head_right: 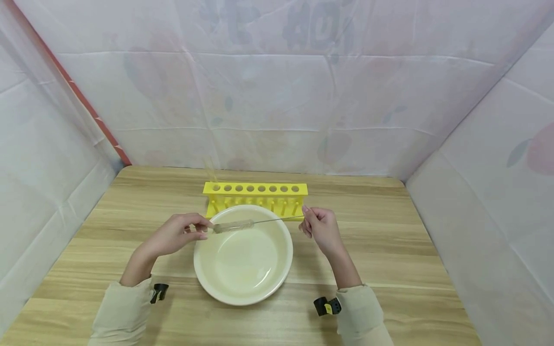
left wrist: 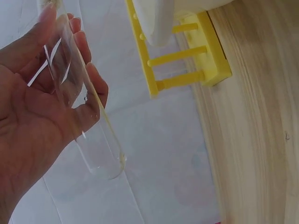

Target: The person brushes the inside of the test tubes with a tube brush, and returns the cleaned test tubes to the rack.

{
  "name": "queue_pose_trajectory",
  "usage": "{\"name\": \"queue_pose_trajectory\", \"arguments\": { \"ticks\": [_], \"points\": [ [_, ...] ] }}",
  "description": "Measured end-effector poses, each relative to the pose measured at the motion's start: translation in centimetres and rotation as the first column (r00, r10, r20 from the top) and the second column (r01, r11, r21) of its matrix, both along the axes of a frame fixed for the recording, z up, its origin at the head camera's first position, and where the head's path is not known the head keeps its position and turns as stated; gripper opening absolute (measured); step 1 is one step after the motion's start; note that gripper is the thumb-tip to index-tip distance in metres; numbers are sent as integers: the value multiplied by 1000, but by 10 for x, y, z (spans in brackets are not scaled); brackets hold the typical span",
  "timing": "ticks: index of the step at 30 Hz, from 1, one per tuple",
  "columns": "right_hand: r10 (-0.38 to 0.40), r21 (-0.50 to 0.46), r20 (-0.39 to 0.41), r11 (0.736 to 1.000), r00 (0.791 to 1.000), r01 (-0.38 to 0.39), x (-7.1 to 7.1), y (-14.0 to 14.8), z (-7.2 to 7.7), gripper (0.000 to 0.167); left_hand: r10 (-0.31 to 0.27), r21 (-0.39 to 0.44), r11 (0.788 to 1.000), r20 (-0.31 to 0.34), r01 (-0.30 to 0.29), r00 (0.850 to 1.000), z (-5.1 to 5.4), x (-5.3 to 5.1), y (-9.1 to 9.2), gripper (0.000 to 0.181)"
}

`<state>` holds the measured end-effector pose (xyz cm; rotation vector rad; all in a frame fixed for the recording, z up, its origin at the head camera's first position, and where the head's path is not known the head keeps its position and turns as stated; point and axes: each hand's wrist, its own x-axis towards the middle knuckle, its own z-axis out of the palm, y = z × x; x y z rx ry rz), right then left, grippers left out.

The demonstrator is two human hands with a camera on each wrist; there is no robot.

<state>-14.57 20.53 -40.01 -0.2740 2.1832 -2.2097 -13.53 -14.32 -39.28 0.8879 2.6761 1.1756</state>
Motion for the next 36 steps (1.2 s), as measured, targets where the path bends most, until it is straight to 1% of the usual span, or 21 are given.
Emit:
{"name": "queue_pose_trajectory", "arguments": {
  "ticks": [3, 6, 9, 11, 13, 15, 19, 22, 25, 29, 30, 32, 36],
  "points": [
    [39, -71, 122, 997, 992, -31, 0, 0, 6, 47, 12, -6, 1000, -15, -12, 1000, -2, 1, 1, 16],
    [79, -135, 236, 990, 969, -48, -2, 2, 11, 49, 17, -12, 1000, -27, -18, 999, -3, 1, 1, 16],
    [95, -158, 314, 986, 945, -47, -4, 5, 15, 50, 16, -18, 1000, -37, -17, 999, -3, 1, 2, 16],
    [102, -166, 336, 985, 936, -47, -4, 6, 16, 49, 15, -20, 1000, -40, -15, 999, -2, 1, 2, 17],
    [97, -154, 330, 987, 939, -48, -4, 8, 16, 48, 11, -21, 1000, -41, -12, 999, -1, 0, 2, 18],
    [90, -136, 296, 989, 951, -51, -5, 9, 14, 47, 7, -18, 1000, -36, -8, 999, 0, 0, 2, 18],
    [62, -129, 183, 991, 981, -38, -5, 16, 9, 47, 21, -11, 1000, -26, -21, 999, -2, 0, -2, 17],
    [43, -169, 112, 985, 993, -23, -5, 27, 6, 45, 51, -1, 999, -32, -51, 998, -6, 1, -11, 17],
    [14, -224, 80, 975, 997, 4, -4, 46, 5, 44, 109, -9, 994, -48, -110, 993, -10, 5, -26, 17],
    [6, -263, 71, 965, 997, 13, -1, 70, 4, 43, 186, -28, 982, -35, -187, 982, -11, 12, -43, 17],
    [10, -264, 68, 965, 998, 8, -1, 73, 4, 43, 195, -26, 980, -27, -196, 980, -11, 13, -45, 17],
    [45, -265, 56, 964, 997, -28, 0, 77, 3, 42, 200, -22, 979, -21, -201, 979, -11, 14, -46, 17],
    [82, -241, 65, 968, 995, -64, 1, 73, -1, 43, 190, -23, 981, -17, -190, 982, -12, 12, -41, 18]
  ]
}}
